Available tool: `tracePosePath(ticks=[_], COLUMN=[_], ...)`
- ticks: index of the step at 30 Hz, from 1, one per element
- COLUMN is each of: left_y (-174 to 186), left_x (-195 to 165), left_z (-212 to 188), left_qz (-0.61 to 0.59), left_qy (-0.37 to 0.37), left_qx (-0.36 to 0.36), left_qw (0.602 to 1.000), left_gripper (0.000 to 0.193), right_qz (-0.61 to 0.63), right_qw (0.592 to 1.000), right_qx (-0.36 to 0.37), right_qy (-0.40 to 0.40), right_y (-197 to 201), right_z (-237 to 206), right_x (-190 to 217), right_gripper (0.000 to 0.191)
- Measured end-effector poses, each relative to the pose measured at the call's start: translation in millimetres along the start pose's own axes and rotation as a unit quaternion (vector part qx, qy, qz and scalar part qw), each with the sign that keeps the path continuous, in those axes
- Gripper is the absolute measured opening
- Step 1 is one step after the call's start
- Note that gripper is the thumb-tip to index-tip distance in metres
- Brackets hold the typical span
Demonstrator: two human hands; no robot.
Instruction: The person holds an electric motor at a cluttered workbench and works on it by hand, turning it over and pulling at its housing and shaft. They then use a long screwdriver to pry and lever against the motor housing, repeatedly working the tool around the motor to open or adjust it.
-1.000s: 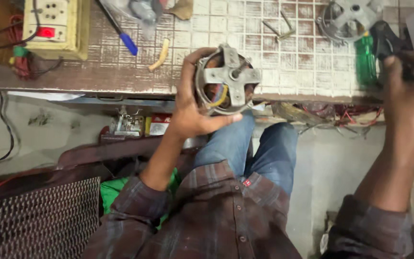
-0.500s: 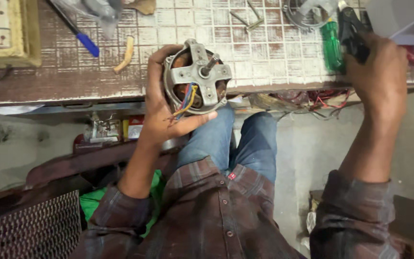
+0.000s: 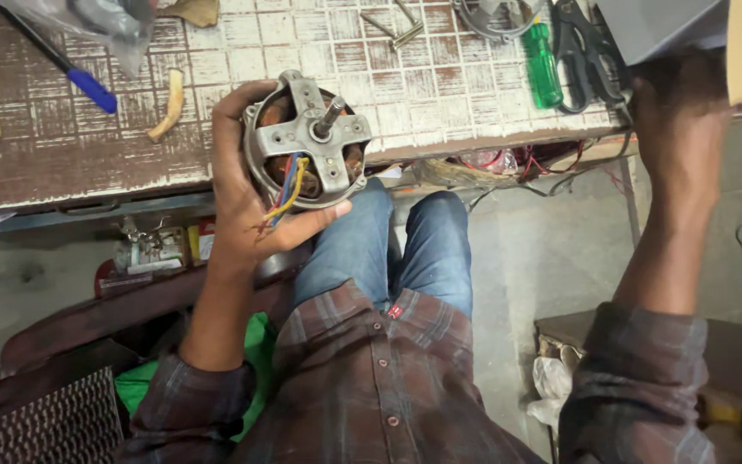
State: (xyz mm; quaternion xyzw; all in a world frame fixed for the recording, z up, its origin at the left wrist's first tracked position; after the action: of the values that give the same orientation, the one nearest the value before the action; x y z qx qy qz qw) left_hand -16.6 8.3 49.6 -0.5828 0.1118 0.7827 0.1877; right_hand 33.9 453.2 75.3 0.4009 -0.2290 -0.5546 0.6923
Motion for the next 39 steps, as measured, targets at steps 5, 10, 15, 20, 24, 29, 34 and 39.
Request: tracePosePath(ticks=[5, 10, 15, 20, 24, 29, 34, 39], left_y=[0, -2, 2, 1, 7, 11, 12, 13], left_x=[-1, 2, 4, 9, 14, 8, 6, 7], left_z=[2, 2, 3, 2, -3, -3, -6, -8], left_qz=[0.022, 0.009, 0.080, 0.033, 0.047, 0.081, 0.078, 0.044], left_qy=[-0.005, -0.003, -0.006, -0.002, 0.012, -0.031, -0.029, -0.021], left_qx=[-0.009, 0.005, -0.027, -0.009, -0.012, -0.015, -0.011, -0.005], left_qw=[1.000, 1.000, 0.996, 0.999, 0.999, 0.996, 0.996, 0.999], left_gripper=[0.097, 0.097, 0.101, 0.102, 0.109, 0.113, 0.113, 0.111], right_qz=[0.089, 0.026, 0.072, 0.353, 0.535, 0.628, 0.727, 0.745], right_qw=[0.990, 0.997, 0.951, 0.884, 0.769, 0.697, 0.524, 0.596], right_qx=[0.028, 0.060, 0.131, -0.010, -0.110, -0.212, -0.294, -0.242], right_qy=[-0.103, -0.030, -0.270, -0.308, -0.331, -0.275, -0.332, -0.176], right_y=[-23, -4, 11, 39, 49, 23, -25, -18], right_z=[-4, 21, 3, -39, -87, -89, -71, -28], right_x=[-41, -13, -39, -5, 54, 121, 147, 176], right_gripper=[0.011, 0.012, 0.024, 0.034, 0.043, 0.056, 0.058, 0.067])
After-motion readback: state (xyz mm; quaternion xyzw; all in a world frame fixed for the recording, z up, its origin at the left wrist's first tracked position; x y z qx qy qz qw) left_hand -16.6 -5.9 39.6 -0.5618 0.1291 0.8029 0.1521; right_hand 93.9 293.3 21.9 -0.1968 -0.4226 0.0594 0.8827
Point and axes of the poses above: each hand's wrist, its own z-axis towards the middle knuckle, its own y-axis out of the back of the hand, x = y × z, the point moved 10 cm from there along z, towards the middle knuckle, and after that the axes turned 13 degrees about y, right-handed, at the moved point
